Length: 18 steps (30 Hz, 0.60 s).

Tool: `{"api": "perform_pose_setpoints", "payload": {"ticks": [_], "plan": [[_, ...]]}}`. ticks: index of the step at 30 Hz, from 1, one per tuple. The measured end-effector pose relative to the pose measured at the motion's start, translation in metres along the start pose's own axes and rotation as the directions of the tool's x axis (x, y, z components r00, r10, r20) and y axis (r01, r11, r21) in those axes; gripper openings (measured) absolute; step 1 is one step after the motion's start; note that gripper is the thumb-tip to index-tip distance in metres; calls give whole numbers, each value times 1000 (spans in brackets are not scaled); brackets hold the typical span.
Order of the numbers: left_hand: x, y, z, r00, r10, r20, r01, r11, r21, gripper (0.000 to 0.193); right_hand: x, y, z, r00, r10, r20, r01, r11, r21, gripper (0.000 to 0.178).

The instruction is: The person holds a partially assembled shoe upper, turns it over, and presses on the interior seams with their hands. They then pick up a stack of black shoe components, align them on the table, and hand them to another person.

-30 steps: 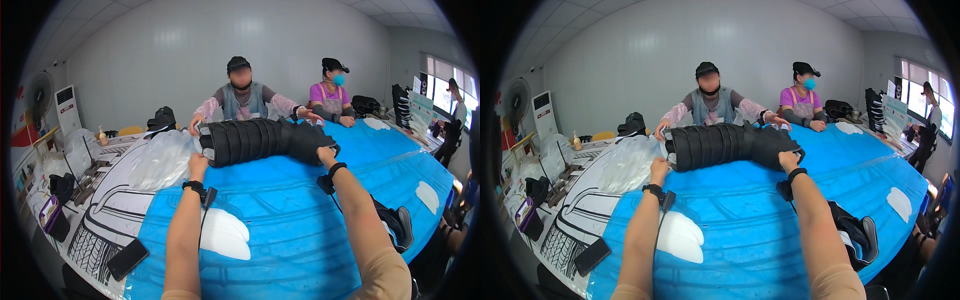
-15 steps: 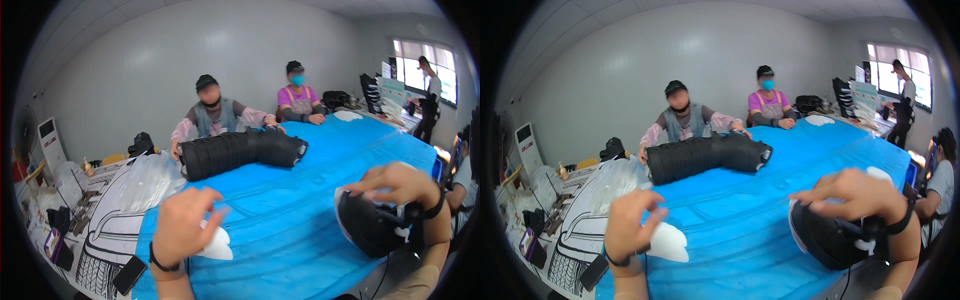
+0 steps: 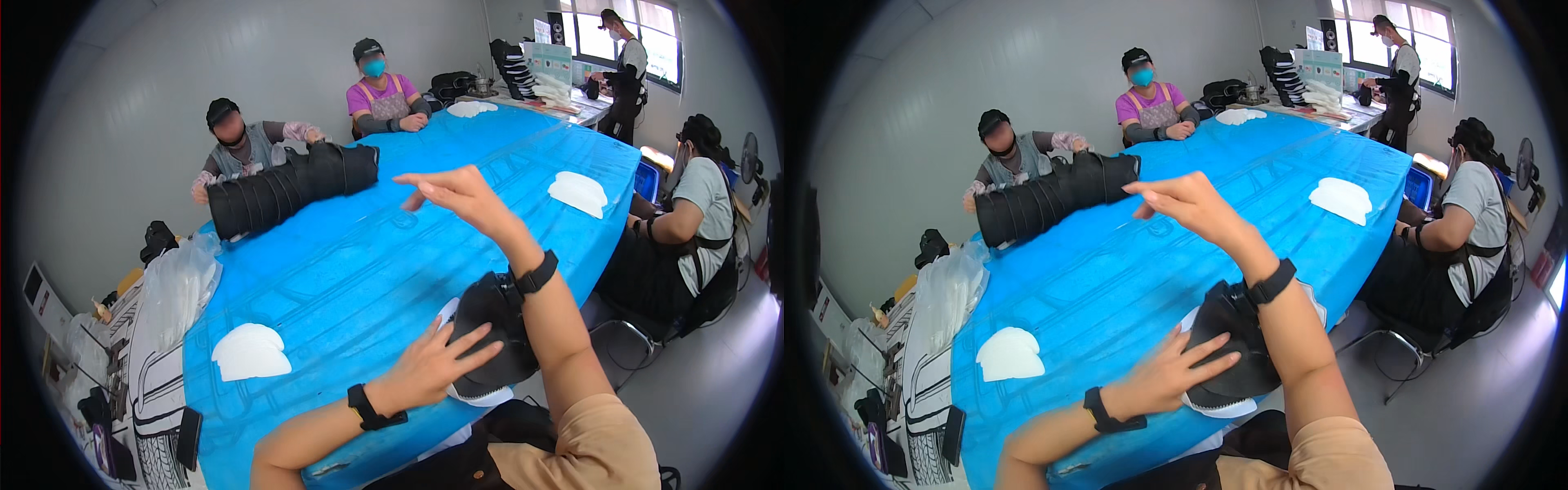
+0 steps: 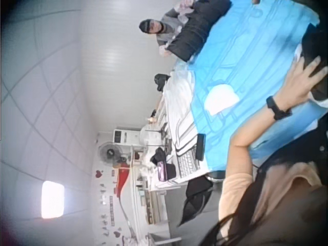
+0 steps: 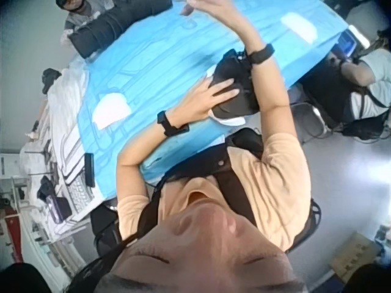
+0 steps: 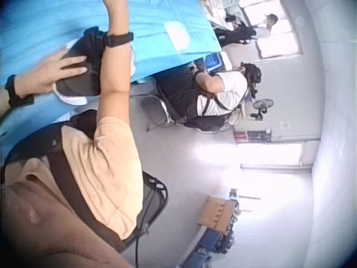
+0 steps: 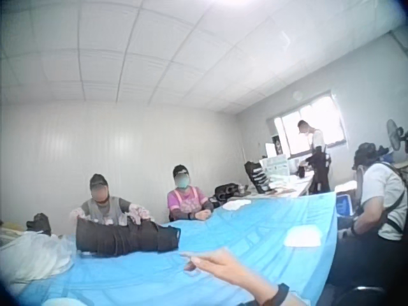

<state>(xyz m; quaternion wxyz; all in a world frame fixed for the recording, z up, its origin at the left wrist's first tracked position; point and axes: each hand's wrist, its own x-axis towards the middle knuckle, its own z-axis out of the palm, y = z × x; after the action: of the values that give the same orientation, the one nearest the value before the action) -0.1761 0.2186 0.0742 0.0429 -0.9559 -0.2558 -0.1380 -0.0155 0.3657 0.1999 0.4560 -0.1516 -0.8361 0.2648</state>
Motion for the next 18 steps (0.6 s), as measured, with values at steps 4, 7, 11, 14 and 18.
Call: {"api": "perform_pose_setpoints", "payload": {"ticks": [4, 7, 11, 14, 18], "plan": [[-6, -26, 13, 997, -70, 15, 71, 985, -154, 88, 16, -35, -25, 986, -137, 90, 122, 980, 155, 41], [-8, -36, 20, 994, -58, -97, 37, 979, -202, 71, 1, -73, -67, 977, -180, 115, 179, 984, 14, 42], [-10, -40, 22, 979, -99, -177, 44, 956, -291, 64, -70, -90, -124, 995, 91, -38, -99, 934, -343, 41], [-12, -43, 24, 966, -129, -225, 44, 936, -350, 66, -160, -40, -132, 925, 193, -326, -256, 953, -161, 40], [-14, -48, 27, 956, -143, -256, 31, 918, -396, 59, -273, 11, -85, 644, 645, -411, -660, 740, 126, 51]]}}
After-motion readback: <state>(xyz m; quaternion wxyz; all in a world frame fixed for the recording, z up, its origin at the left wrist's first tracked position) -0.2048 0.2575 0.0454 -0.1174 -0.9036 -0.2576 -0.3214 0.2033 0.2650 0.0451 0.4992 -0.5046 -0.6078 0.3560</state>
